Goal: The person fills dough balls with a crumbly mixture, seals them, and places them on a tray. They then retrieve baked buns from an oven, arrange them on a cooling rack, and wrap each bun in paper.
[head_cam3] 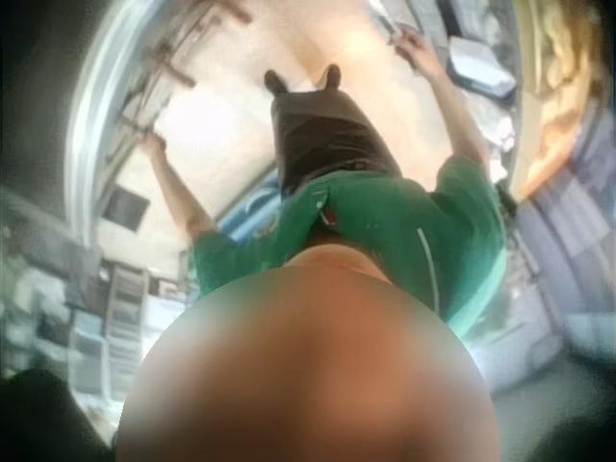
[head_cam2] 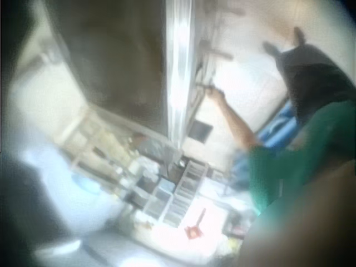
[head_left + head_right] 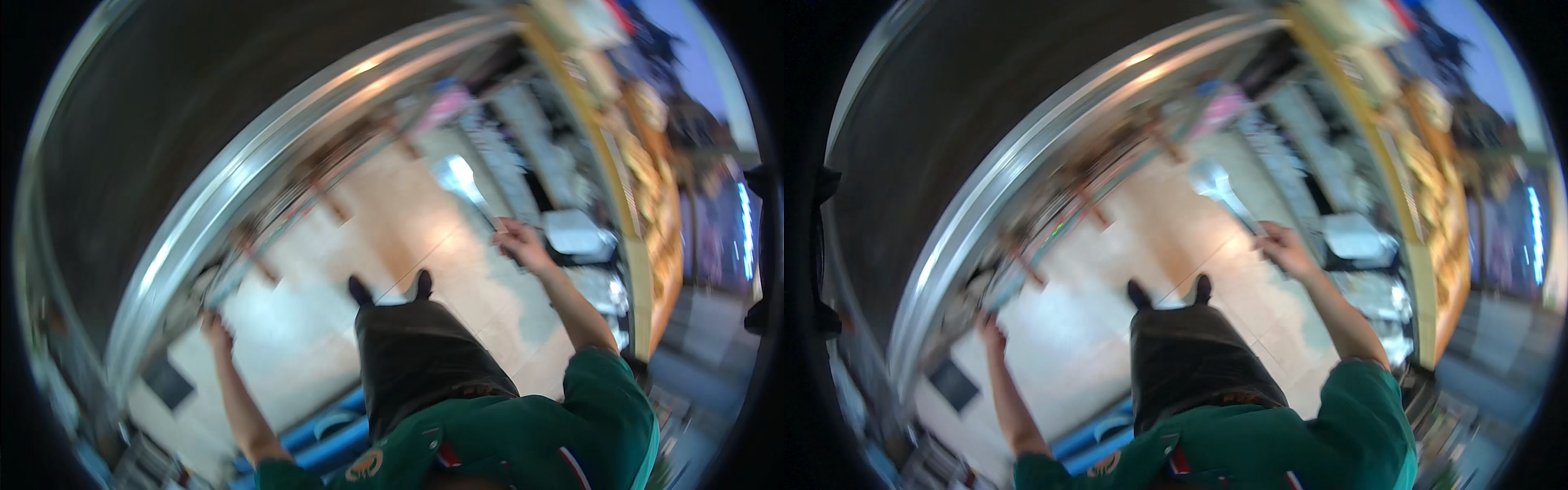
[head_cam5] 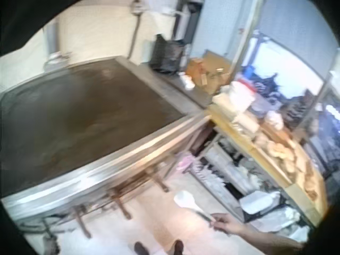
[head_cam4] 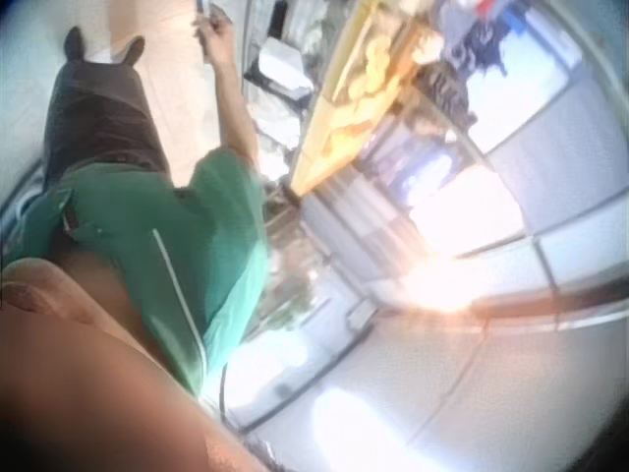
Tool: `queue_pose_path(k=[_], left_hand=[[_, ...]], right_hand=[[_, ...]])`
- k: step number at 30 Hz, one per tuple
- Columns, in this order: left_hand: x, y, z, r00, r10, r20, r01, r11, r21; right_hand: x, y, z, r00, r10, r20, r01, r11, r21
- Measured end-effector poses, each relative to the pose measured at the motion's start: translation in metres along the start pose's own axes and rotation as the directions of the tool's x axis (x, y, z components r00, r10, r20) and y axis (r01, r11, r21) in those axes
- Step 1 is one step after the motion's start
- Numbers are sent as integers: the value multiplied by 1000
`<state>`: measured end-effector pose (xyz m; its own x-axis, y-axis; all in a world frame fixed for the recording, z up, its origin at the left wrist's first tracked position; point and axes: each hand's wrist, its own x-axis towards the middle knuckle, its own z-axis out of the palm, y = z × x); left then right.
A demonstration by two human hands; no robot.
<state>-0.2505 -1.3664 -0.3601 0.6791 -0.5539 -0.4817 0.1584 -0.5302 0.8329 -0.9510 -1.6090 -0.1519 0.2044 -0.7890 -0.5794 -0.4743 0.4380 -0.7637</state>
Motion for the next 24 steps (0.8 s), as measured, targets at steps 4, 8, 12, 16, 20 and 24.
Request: queue_pose_path(k=[4,8,12,16,20,24], left_hand=[[26,32,17,966,-151,-210,161,986,34],[-35,106,76,935,136,-329,109,771,627],[-101,148,178,796,469,-383,120,498,859],[-124,108,308,108,992,64,-618,16,786],[-75,76,394,997,74,37,-67,985,-161],[-53,111,396,983,70,-168,6,910,414]], right_hand=[[-20,33,-36,992,3,-123,10,995,100],[-47,52,-90,986,3,-169,10,997,76],[-73,75,-154,957,-13,-290,27,999,43],[-92,117,-214,897,-41,-440,62,998,33],[-110,160,-259,902,26,-430,15,996,92],[-107,186,-255,907,123,-403,-32,974,226]])
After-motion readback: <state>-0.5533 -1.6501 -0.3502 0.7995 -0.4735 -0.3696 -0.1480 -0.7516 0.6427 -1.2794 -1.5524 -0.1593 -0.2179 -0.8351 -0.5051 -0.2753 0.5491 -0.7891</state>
